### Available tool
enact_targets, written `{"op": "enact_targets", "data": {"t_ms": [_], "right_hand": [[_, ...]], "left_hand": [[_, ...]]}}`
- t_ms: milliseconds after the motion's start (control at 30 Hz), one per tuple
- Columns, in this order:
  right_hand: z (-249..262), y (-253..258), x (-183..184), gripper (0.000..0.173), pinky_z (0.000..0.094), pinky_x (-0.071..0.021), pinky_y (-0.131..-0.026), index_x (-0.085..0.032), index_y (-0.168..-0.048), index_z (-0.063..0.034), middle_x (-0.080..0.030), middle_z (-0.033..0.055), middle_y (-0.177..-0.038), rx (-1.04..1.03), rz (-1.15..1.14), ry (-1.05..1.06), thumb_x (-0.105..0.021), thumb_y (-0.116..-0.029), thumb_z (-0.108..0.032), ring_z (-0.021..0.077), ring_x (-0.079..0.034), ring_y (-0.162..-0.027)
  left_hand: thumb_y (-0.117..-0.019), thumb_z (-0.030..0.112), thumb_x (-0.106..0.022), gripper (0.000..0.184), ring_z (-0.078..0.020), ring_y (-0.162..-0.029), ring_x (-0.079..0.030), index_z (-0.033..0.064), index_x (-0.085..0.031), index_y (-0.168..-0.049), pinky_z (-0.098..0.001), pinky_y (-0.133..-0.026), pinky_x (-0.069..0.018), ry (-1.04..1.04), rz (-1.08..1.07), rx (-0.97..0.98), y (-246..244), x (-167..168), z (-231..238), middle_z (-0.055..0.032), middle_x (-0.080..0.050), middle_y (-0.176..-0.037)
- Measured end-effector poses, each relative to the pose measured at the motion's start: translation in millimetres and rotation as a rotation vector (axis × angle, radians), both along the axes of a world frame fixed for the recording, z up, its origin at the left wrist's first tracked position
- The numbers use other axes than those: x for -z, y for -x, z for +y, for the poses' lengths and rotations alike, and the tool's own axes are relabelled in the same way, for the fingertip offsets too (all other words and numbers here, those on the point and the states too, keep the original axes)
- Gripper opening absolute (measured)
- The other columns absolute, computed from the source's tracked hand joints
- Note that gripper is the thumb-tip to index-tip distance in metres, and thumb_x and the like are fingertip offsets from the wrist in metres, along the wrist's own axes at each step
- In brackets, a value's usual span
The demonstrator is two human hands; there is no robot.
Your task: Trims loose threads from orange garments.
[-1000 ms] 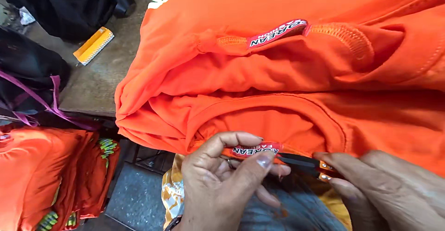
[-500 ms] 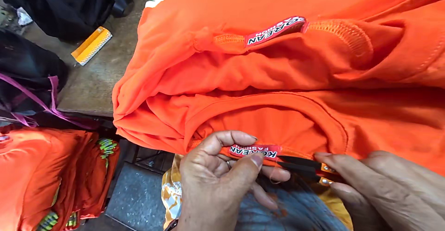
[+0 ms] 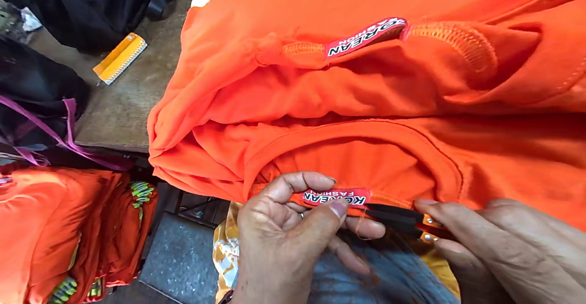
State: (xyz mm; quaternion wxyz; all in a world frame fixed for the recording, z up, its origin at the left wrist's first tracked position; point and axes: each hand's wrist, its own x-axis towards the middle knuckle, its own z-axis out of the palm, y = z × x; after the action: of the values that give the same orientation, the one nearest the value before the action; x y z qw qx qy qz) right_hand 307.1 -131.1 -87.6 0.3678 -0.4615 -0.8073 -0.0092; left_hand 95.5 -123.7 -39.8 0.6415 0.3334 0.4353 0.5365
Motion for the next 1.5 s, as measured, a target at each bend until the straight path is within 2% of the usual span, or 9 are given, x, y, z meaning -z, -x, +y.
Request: {"op": "enact_targets", "data": {"t_ms": [100, 267, 367, 500, 800, 1033, 1233, 1500], "right_hand": [[0.8, 0.5, -2.1, 0.033, 0.035, -0.037, -0.057, -0.065, -0.118, -0.0045, -0.052, 0.0102, -0.076, -0.012, -0.01, 0.01, -0.044, -0.1096, -0.029, 0.023, -0.049, -0.065], [1.2, 0.5, 0.2, 0.029, 0.0347, -0.0365, -0.055, -0.064, -0.113, -0.0046, -0.052, 0.01, -0.075, -0.023, -0.012, 0.002, -0.045, -0.1091, -0.026, 0.0225, -0.048, -0.063], [0.0, -0.1, 0.8, 0.032, 0.0349, -0.0368, -0.055, -0.064, -0.112, -0.0045, -0.052, 0.0104, -0.074, -0.005, -0.012, 0.011, -0.043, -0.1099, -0.029, 0.0229, -0.049, -0.063], [-2.1, -1.9, -1.5, 0.039, 0.0361, -0.0398, -0.058, -0.064, -0.119, -0.0019, -0.056, 0.0133, -0.078, 0.032, -0.027, 0.04, -0.04, -0.1105, -0.032, 0.0247, -0.052, -0.067], [2.6, -0.8, 0.0, 0.037, 0.0353, -0.0354, -0.056, -0.065, -0.115, -0.0029, -0.051, 0.0107, -0.073, 0.026, -0.01, 0.035, -0.04, -0.1105, -0.029, 0.0224, -0.048, -0.063], [4.1, -1.9, 0.0, 0.039, 0.0359, -0.0364, -0.055, -0.066, -0.114, -0.0031, -0.053, 0.0106, -0.073, 0.03, -0.001, 0.059, -0.038, -0.111, -0.03, 0.0222, -0.049, -0.062], [5.1, -5.7, -1.2, 0.037, 0.0354, -0.0371, -0.055, -0.066, -0.111, -0.0037, -0.054, 0.0111, -0.073, 0.001, 0.008, 0.071, -0.04, -0.1107, -0.029, 0.0218, -0.051, -0.062], [5.3, -4.2, -0.1, 0.037, 0.0361, -0.0361, -0.054, -0.066, -0.111, -0.0026, -0.054, 0.011, -0.073, 0.013, -0.013, 0.059, -0.04, -0.1103, -0.028, 0.0223, -0.05, -0.062]], "left_hand": [[-0.0956, -0.006, -0.062, 0.018, -0.0222, -0.062, -0.074, -0.0049, -0.063, -0.113, -0.0283, -0.055, -0.0619, 0.008, -0.017, 0.006, 0.0, -0.2, -0.2, -0.0246, -0.072, -0.08], [-0.0954, -0.008, -0.061, 0.018, -0.0224, -0.061, -0.074, -0.0053, -0.063, -0.114, -0.0283, -0.054, -0.0618, 0.024, -0.021, -0.001, -0.7, -0.8, -0.4, -0.0248, -0.073, -0.08], [-0.0952, -0.007, -0.062, 0.019, -0.0224, -0.062, -0.074, -0.005, -0.062, -0.114, -0.0284, -0.055, -0.062, 0.017, -0.028, 0.006, -0.2, 0.4, -0.5, -0.025, -0.073, -0.081], [-0.0948, -0.007, -0.062, 0.018, -0.023, -0.063, -0.075, -0.0048, -0.062, -0.112, -0.0285, -0.055, -0.0621, 0.012, -0.029, 0.0, -0.2, 0.7, -0.5, -0.0246, -0.073, -0.081], [-0.0946, -0.007, -0.063, 0.019, -0.0235, -0.067, -0.075, -0.0034, -0.062, -0.113, -0.0301, -0.061, -0.0635, -0.019, -0.017, -0.009, -0.7, 3.5, -0.7, -0.0235, -0.073, -0.082], [-0.0933, -0.008, -0.065, 0.02, -0.0257, -0.07, -0.076, -0.0028, -0.062, -0.112, -0.0326, -0.066, -0.0648, -0.027, -0.048, -0.019, 0.1, 5.9, -1.0, -0.0241, -0.073, -0.083], [-0.0933, -0.007, -0.065, 0.017, -0.0239, -0.071, -0.077, -0.0011, -0.064, -0.109, -0.0326, -0.07, -0.0648, -0.036, -0.014, -0.052, -0.9, 8.0, -0.9, -0.0219, -0.074, -0.08], [-0.0925, -0.009, -0.065, 0.019, -0.0241, -0.07, -0.077, -0.0002, -0.065, -0.109, -0.0327, -0.07, -0.065, -0.012, -0.028, -0.062, -1.4, 6.9, -0.7, -0.0218, -0.073, -0.079]]}}
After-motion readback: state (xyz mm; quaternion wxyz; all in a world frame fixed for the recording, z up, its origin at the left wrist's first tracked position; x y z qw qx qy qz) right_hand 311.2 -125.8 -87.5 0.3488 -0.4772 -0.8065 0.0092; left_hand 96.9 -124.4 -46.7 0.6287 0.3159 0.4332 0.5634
